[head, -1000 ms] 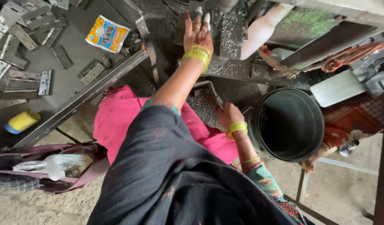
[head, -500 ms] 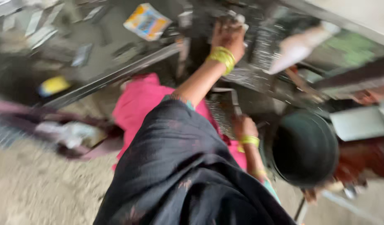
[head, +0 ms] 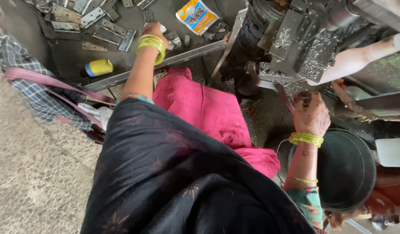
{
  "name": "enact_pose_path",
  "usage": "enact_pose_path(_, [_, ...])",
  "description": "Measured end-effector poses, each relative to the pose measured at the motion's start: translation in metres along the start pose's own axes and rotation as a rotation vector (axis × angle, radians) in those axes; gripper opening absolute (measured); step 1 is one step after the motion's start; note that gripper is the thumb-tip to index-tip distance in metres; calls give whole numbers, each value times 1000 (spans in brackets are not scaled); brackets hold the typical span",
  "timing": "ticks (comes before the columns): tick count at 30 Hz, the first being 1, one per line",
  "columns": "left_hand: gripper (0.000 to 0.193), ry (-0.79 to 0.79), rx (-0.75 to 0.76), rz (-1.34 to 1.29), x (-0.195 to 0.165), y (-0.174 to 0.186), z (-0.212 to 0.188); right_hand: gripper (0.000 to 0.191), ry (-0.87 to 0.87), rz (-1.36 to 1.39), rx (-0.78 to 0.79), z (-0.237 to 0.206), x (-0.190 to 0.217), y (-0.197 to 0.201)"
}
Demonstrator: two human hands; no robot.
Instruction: The person repeatedly picks up small metal parts from a tray and grinds them against a rotating grinding wheel. They hold each part with one hand and use a metal rod in the other hand to assist in positioning or cleaning the part during the grinding process.
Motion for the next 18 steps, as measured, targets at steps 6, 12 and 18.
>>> enact_pose_path(6, [32, -52, -136, -131, 5, 2, -13, 23, -35, 21, 28, -1, -4, -3])
enact_pose_path(12, [28, -227, -360, -302, -54, 27, -57, 22, -3, 40, 4, -2, -4, -4])
enact_pose_path(18, [25, -761, -32, -447, -266, -63, -119, 26, 10, 6, -57, -1, -10, -9])
Point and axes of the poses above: each hand's wrist, its own z-axis towards the middle knuckle, its own y-axis out of the back of the hand, x = y × z, the point moved 7 cm from there along z, towards the middle knuckle, and after that the axes turned 15 degrees about -z, right-handed, at the moved point
